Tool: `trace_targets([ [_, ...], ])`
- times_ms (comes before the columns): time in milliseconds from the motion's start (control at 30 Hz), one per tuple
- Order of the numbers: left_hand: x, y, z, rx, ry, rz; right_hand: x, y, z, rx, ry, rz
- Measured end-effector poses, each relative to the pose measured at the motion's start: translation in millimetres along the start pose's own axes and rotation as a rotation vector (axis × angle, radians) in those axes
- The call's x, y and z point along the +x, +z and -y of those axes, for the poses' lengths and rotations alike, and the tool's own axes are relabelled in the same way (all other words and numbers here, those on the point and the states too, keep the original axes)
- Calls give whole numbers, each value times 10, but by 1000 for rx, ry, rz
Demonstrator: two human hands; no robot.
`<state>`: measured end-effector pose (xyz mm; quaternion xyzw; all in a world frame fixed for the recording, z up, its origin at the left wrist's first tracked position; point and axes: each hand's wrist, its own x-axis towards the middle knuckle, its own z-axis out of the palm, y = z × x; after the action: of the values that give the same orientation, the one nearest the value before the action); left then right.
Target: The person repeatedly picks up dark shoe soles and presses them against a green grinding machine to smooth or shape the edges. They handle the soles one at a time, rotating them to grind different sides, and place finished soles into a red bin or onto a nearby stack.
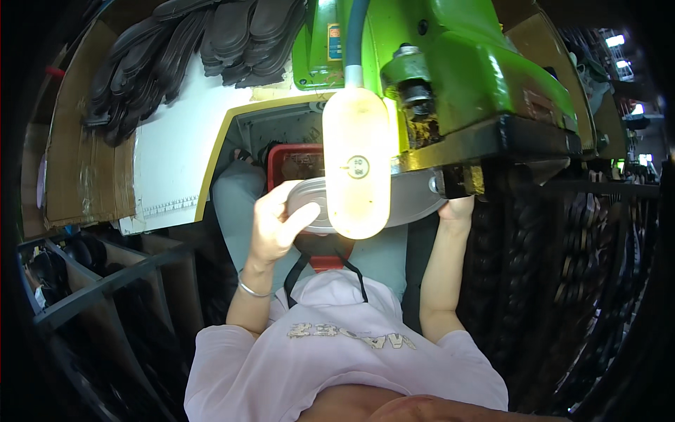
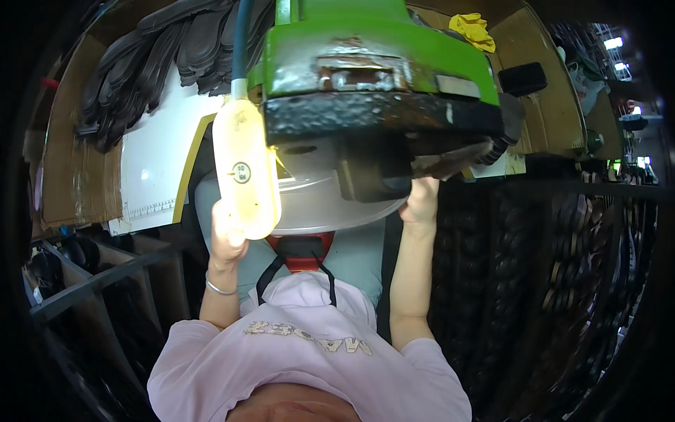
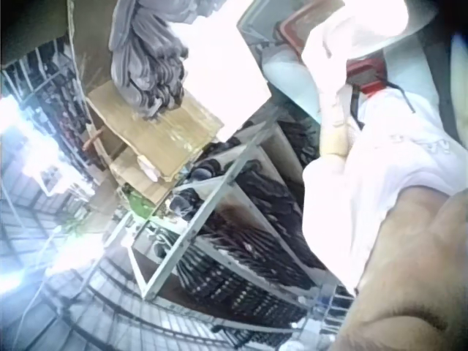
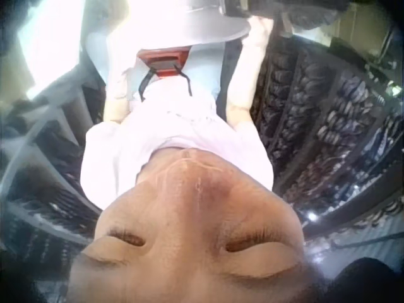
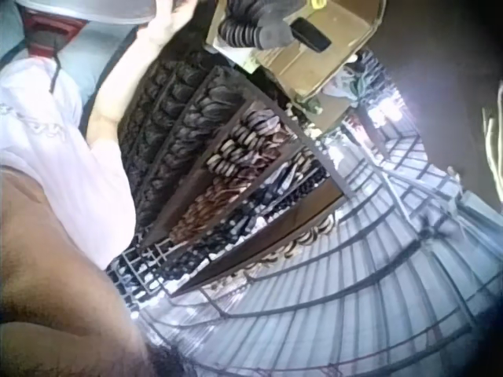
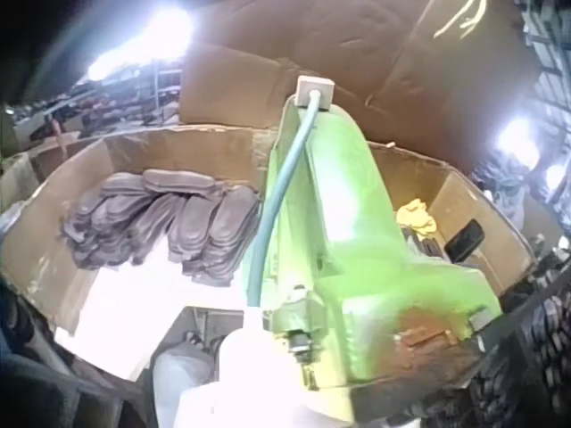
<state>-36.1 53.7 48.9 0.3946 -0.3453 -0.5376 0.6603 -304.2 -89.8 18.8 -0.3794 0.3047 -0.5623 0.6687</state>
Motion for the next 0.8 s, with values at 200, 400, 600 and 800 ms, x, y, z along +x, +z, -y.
trace_targets([
  [200, -309, -377, -14, 158, -84, -156, -273, 225, -260, -68, 47, 66],
  [400, -705, -555, 63, 166, -135, -287, -369, 589, -319, -230, 110, 103],
  [600, -952, -511, 315, 194, -441, 22, -245, 629, -367, -539, -83, 272],
  [800, 44, 539, 435, 408, -133, 7, -341, 829, -149, -446, 8, -3],
])
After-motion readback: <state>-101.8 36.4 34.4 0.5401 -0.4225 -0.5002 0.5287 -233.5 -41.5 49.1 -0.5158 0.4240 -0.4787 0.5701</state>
